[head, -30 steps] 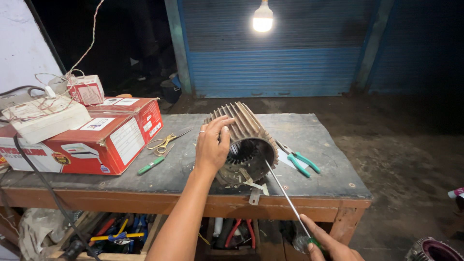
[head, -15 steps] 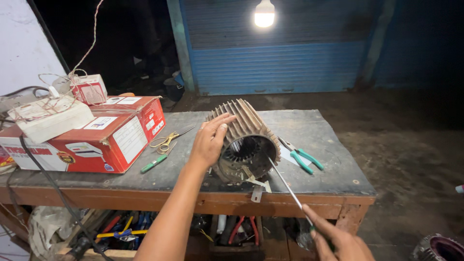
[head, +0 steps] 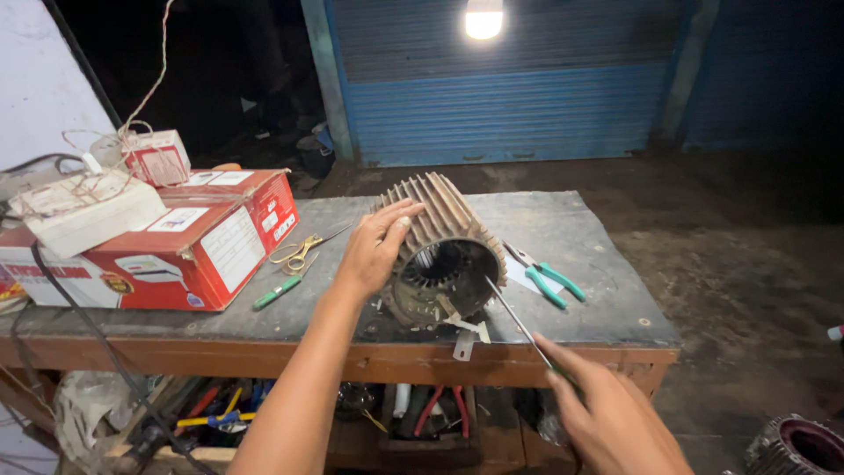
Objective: The person works on the internal components of a motor housing using a screwdriver, pliers, and a metal file. They use the screwdriver to push and separate wires inside the motor core, cut through specific segments with pliers, and use the file to adjust the edges of the motor housing.
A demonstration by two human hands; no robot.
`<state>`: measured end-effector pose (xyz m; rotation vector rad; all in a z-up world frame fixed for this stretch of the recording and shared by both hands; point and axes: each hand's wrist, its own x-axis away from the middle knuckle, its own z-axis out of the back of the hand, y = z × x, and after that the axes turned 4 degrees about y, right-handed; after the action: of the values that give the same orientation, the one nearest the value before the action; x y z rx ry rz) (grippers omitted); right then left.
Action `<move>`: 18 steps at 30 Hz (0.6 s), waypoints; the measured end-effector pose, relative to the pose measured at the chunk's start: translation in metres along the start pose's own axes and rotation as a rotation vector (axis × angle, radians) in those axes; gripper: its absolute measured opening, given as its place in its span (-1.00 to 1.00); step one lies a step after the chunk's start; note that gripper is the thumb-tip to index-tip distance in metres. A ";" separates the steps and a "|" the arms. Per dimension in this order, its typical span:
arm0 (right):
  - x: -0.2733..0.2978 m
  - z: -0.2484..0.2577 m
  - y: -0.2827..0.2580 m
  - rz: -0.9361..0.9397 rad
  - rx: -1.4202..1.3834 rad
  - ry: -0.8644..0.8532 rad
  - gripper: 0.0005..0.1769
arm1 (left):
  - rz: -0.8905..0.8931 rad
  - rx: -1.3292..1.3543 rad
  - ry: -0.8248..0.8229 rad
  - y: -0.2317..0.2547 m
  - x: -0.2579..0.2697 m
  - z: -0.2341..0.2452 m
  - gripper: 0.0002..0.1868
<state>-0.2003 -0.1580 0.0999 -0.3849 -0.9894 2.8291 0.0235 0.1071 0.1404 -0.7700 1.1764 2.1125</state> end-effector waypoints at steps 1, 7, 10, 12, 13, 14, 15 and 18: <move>0.004 -0.012 0.033 -0.116 0.007 -0.069 -0.40 | 0.004 0.007 0.002 0.002 0.002 0.000 -0.57; -0.003 -0.112 0.261 -0.153 -0.640 -0.545 -0.60 | -0.064 -0.136 -0.059 0.018 0.010 0.006 -0.32; 0.003 -0.135 0.296 -0.227 -0.746 -0.454 -0.63 | -0.101 -0.198 -0.104 0.021 0.011 0.010 -0.19; 0.003 -0.139 0.279 -0.194 -0.776 -0.277 -0.65 | -0.094 -0.188 -0.080 0.023 0.010 0.009 -0.27; 0.001 -0.140 0.261 -0.170 -0.782 -0.184 -0.65 | -0.092 -0.185 -0.068 0.024 0.008 0.008 -0.31; 0.005 -0.141 0.241 -0.110 -0.808 -0.067 -0.66 | -0.068 -0.185 -0.045 0.025 0.009 0.006 -0.34; 0.006 -0.138 0.217 -0.032 -0.848 0.040 -0.66 | -0.045 -0.184 -0.022 0.025 0.010 0.004 -0.37; -0.012 -0.117 0.130 0.056 -1.000 0.230 -0.67 | -0.096 -0.220 0.100 0.026 0.008 -0.005 -0.45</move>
<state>-0.1600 -0.1922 -0.0673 -0.7874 -2.2635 2.0240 0.0003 0.0935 0.1465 -1.0210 0.9456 2.1671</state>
